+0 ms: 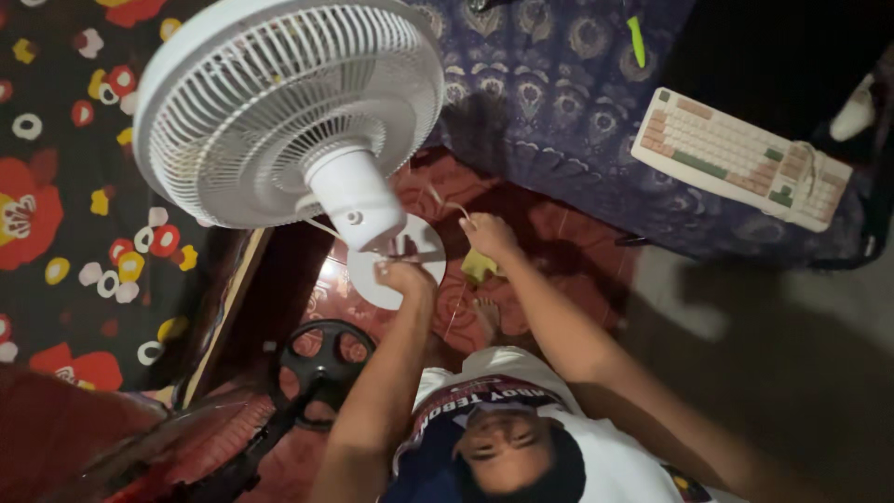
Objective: The person assembles a white pedestal fan by attaching the front grille, adjusting the neck, and wiping the base with a yellow cloth. They then handle a second red fan, adjusting its grille and stand.
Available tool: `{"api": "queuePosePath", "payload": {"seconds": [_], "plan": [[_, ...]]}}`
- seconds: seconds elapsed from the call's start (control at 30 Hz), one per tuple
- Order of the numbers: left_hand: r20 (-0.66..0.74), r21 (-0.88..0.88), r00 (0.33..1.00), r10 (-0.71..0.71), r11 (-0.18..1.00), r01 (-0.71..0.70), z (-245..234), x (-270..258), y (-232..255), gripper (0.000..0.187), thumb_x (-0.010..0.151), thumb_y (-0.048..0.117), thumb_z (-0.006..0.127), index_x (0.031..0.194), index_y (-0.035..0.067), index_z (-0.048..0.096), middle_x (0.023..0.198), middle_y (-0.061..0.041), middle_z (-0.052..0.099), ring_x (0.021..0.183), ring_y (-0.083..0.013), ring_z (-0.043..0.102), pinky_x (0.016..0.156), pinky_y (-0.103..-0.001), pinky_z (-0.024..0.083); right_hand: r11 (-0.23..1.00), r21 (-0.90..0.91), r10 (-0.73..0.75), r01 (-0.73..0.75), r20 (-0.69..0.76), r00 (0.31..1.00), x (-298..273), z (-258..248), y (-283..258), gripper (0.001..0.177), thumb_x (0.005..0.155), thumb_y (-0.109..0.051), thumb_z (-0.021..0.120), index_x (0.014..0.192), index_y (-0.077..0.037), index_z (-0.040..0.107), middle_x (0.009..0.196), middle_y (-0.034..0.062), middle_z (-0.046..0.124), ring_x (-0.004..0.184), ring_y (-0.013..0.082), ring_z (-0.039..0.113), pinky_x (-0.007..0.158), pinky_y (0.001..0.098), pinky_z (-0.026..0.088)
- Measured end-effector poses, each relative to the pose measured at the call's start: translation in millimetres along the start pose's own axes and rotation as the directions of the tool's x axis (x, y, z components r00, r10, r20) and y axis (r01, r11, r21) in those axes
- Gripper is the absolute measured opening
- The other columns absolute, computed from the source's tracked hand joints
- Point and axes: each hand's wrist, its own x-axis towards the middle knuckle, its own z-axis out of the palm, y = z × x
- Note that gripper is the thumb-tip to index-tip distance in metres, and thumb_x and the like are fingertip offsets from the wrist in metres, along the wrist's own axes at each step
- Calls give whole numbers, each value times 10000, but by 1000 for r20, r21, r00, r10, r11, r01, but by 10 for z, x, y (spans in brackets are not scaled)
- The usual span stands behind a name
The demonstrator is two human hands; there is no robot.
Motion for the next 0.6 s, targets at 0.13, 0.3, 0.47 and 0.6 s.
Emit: {"api": "queuePosePath", "payload": {"seconds": [0.13, 0.3, 0.47, 0.6], "plan": [[700, 601, 674, -236, 705, -377, 42, -310, -55, 651, 993, 136, 576, 1554, 82, 249, 1513, -140, 479, 1341, -238, 526, 1085, -374, 484, 995, -33, -95, 96, 37, 995, -41, -2, -46, 421, 983, -471, 525, 1084, -122, 738, 1097, 168, 725, 1048, 424, 660, 887, 539, 522], [538, 831, 729, -424, 409, -376, 583, -581, -151, 513, 1052, 287, 527, 1494, 65, 388, 1138, -159, 643, 975, -284, 607, 868, -376, 518, 993, 27, -120, 117, 273, 954, 92, 171, 110, 354, 878, -380, 606, 1021, -90, 752, 1008, 216, 730, 982, 407, 714, 817, 507, 558], [667, 724, 695, -270, 13, -690, 526, -321, -58, 313, 1140, 274, 441, 1165, 46, 654, 1118, -196, 701, 1047, -361, 653, 924, -454, 499, 812, -297, -308, 503, 513, 801, 372, 290, 128, 277, 870, -243, 630, 1020, -49, 759, 1054, 233, 741, 991, 386, 731, 845, 475, 570], [798, 294, 411, -440, -311, -904, 206, 156, 146, 281, 857, 56, 536, 1112, 55, 654, 1143, -209, 663, 1066, -407, 631, 934, -496, 496, 670, -226, -551, 707, 487, 678, 987, -646, 131, 443, 740, -152, 670, 1173, -165, 756, 1177, 101, 738, 1062, 277, 719, 949, 386, 541]]}}
